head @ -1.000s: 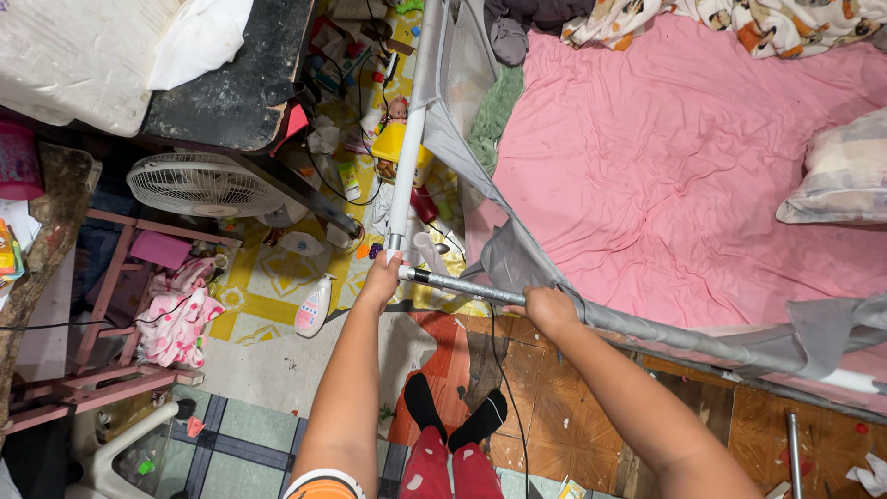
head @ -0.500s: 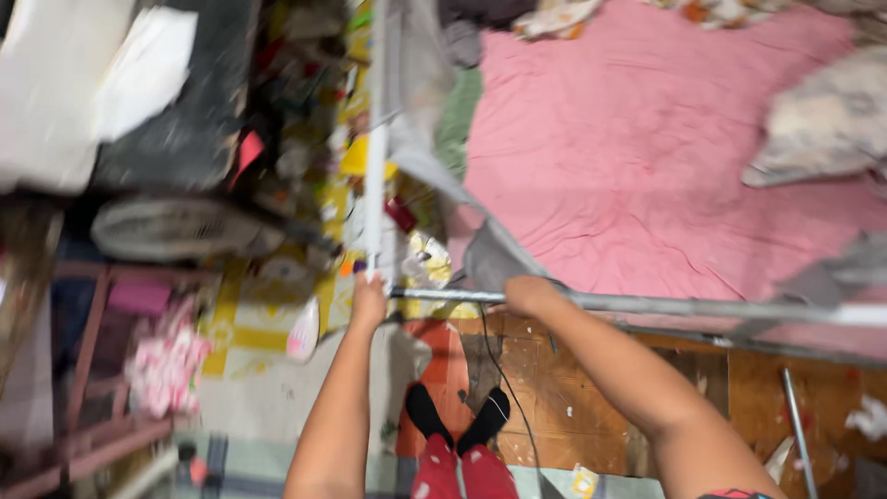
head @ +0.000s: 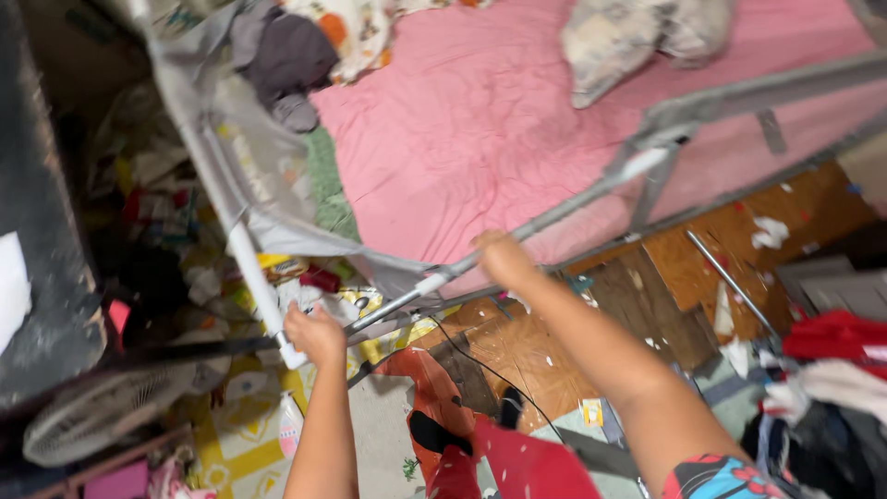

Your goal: The person connects metal poles to a bed frame by hand, then uses a broom and dustpan to sweep debris from the floor into the pan.

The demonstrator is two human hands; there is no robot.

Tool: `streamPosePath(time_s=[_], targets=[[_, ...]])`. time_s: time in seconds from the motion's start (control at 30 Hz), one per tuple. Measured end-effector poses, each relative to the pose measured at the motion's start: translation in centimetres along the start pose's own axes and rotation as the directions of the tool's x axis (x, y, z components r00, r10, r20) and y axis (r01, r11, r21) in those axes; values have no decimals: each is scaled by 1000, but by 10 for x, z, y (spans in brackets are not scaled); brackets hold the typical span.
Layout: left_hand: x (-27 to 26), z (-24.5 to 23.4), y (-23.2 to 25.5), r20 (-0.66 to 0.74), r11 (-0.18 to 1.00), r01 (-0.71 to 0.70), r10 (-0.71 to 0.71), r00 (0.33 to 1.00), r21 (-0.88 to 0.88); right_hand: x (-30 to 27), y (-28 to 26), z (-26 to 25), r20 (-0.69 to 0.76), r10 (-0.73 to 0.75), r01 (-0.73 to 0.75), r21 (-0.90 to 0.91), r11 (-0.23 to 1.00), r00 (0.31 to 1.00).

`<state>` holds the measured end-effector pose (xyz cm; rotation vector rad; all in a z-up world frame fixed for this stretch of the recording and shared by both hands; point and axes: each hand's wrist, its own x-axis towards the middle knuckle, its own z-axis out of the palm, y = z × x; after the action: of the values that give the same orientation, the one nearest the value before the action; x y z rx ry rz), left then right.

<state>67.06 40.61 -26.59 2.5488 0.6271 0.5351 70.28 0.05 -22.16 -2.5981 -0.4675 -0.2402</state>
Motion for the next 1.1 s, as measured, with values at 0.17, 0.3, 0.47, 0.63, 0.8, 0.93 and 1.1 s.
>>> streamPosePath(time_s=[0.17,0.3,0.47,0.63,0.8,0.93,1.1], targets=[[-12,16,133,138,950,-211,246,959,-228,-52,103,-127,-76,450,-454,-45,890,890],[-62,33,253,184,856,-315,415,891,-410,-111,193,-202,-220,604,-634,-103,767,766],[-135,85,384,333,768,-371,584,741,-521,-147,342,-226,-252,658,-701,-160,695,710],[-210,183,499,348,682,-495,715,607,-538,-123,445,-216,-233,592,-628,-126,768,771],[-256,269,574,409,714,-517,697,589,-472,-63,496,-224,-181,402,-436,-227,871,898],[-260,313,601,525,799,-457,602,602,-391,-17,523,-202,-30,344,-342,-217,914,938],[-256,324,617,688,789,-550,560,462,-273,32,546,-164,154,179,-107,-385,916,972]])
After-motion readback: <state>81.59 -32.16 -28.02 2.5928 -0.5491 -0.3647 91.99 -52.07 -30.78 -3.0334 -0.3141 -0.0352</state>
